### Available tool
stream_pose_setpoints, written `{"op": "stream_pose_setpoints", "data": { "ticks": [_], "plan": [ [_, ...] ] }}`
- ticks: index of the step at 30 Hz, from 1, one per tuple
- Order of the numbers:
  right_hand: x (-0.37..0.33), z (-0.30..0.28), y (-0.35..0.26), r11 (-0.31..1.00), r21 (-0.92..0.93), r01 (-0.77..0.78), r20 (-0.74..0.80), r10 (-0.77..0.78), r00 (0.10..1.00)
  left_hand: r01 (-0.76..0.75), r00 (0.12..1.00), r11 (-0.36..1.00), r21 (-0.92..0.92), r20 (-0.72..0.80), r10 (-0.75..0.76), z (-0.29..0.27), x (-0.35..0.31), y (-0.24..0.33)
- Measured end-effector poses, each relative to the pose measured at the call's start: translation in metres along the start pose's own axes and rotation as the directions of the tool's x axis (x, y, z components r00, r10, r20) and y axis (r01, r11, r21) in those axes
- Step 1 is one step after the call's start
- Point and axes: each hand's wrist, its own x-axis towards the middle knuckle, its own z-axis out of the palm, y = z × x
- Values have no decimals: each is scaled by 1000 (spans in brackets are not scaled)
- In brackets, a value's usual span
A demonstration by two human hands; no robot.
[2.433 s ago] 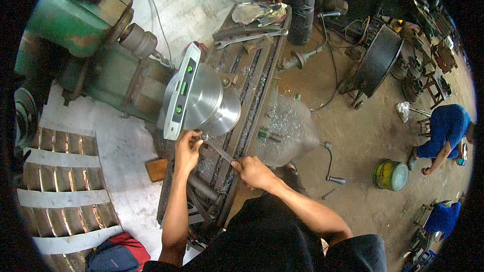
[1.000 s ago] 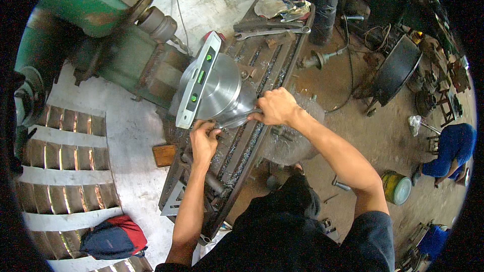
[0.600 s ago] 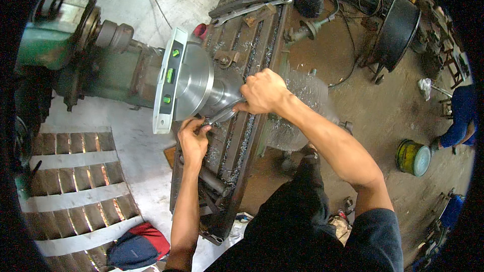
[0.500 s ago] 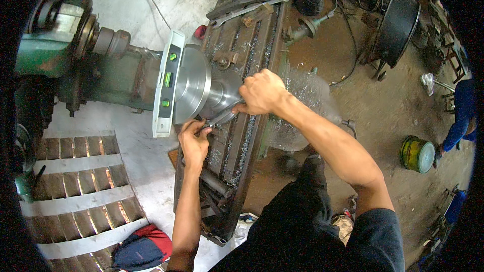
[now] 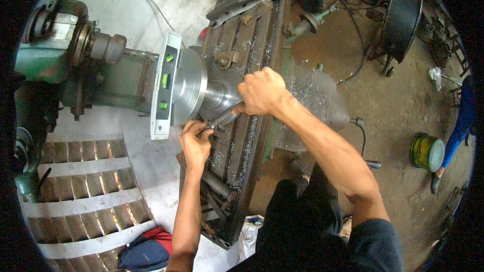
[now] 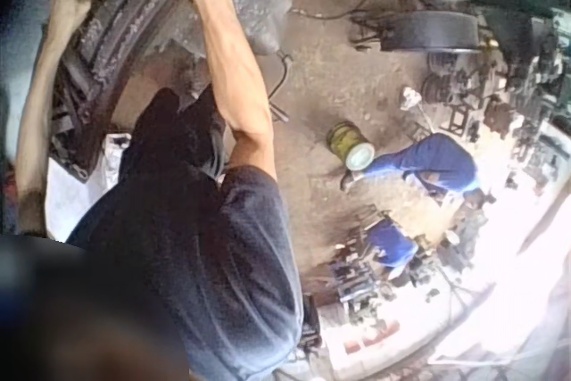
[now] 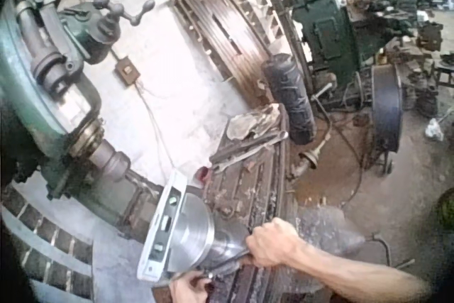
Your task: The person uses a spirit level and two wrenches to align a cylindrical metal part mounted on a machine. They repeatedly tighten and loosen bolts while checking the level bubble to achieve alignment.
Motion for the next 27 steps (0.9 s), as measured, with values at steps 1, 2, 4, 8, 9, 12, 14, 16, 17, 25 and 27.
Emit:
{"op": "stream_pose_setpoints", "data": {
  "ticks": [1,2,4,8,9,12,14,16,17,25,27],
  "plan": [
    [0,-1,-1,1000,-6,-7,5,7,1000,-15,1000,1000,-1,1,15,-1,1,-1],
    [-2,0,-3,1000,-2,-5,-31,5,1000,-36,999,999,-2,-6,36,-2,2,-1],
    [-4,-2,-5,1000,-11,-25,-32,25,999,-67,998,998,-5,-14,67,-1,3,-1],
    [-22,4,-19,992,-6,-129,-21,129,991,-126,992,992,-18,-31,125,-2,2,-1],
    [-24,4,-20,988,-9,-153,-15,153,988,-100,995,995,-24,-6,100,-3,3,-1],
    [-25,5,-22,985,-29,-171,-33,170,985,-57,998,998,-40,18,58,-6,8,-1],
    [-25,4,-21,986,-33,-161,12,161,987,-11,1000,999,-46,29,12,-7,6,0],
    [-23,2,-18,992,-13,-124,26,125,992,-25,999,999,20,23,25,-7,4,2],
    [-22,0,-18,995,7,-98,3,98,995,-14,1000,999,37,21,13,-8,3,4],
    [-17,-5,-4,999,42,-19,116,14,993,104,993,990,98,48,-109,-7,-4,21],
    [-12,-6,0,997,78,29,42,-33,999,165,985,981,103,27,-168,-6,-6,25]
  ]
}}
